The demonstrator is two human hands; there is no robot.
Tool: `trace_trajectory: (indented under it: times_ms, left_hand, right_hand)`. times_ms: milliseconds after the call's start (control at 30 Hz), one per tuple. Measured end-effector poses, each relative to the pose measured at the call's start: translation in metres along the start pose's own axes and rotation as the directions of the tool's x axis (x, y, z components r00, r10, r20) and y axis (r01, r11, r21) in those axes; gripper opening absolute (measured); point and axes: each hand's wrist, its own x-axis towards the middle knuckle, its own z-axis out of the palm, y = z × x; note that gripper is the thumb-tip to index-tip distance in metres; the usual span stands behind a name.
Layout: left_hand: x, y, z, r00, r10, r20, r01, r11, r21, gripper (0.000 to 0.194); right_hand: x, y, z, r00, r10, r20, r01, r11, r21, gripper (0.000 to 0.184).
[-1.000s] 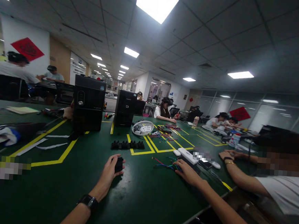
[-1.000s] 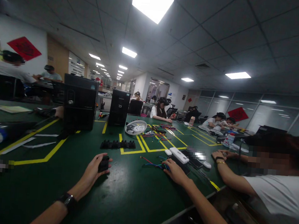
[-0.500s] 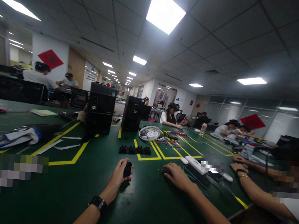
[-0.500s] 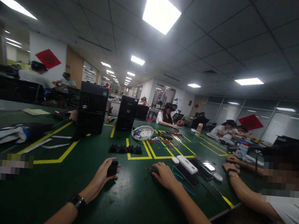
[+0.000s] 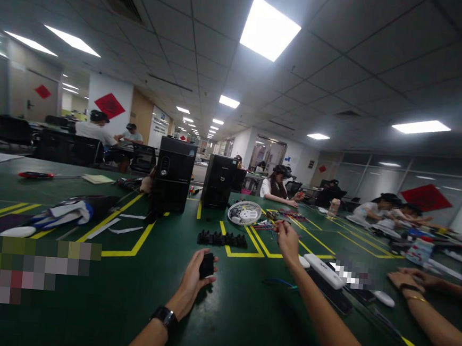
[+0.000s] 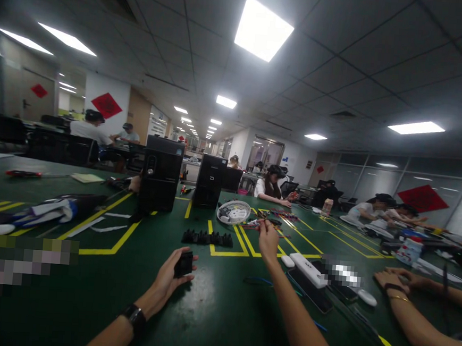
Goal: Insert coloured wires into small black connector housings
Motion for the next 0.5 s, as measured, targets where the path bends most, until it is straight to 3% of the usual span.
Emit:
trace_trajectory:
  times_ms: [100, 167, 267, 367, 433, 500]
  left_hand:
    - [0.001, 0.002, 0.0, 1.0, 0.01, -0.019, -0.011, 0.998, -0.054, 0.04]
    - [0.002, 0.003, 0.002, 0.999, 0.013, -0.039, -0.017, 0.994, -0.109, 0.039]
    - [0.005, 0.003, 0.003, 0.998, 0.017, -0.063, -0.028, 0.983, -0.18, 0.037]
    - [0.005, 0.002, 0.003, 0.996, 0.019, -0.087, -0.035, 0.98, -0.194, 0.036]
    - [0.003, 0.003, 0.004, 0.997, 0.027, -0.071, -0.04, 0.981, -0.192, 0.034]
    - [0.0, 0.003, 0.007, 0.998, 0.03, -0.055, -0.04, 0.981, -0.19, 0.032]
  right_hand:
    - [-0.004, -0.024, -0.007, 0.978, -0.067, -0.197, 0.1, 0.981, 0.165, 0.047]
    - [-0.02, -0.043, -0.003, 0.974, -0.118, -0.195, 0.165, 0.955, 0.246, 0.043]
    - [-0.061, -0.067, 0.021, 0.976, -0.196, 0.097, 0.157, 0.936, 0.315, 0.039]
    - [-0.102, -0.081, 0.056, 0.889, -0.24, 0.39, 0.116, 0.942, 0.314, 0.038]
    - [-0.12, -0.084, 0.074, 0.845, -0.244, 0.477, 0.096, 0.945, 0.314, 0.04]
    - [-0.128, -0.085, 0.083, 0.83, -0.245, 0.501, 0.072, 0.938, 0.339, 0.04]
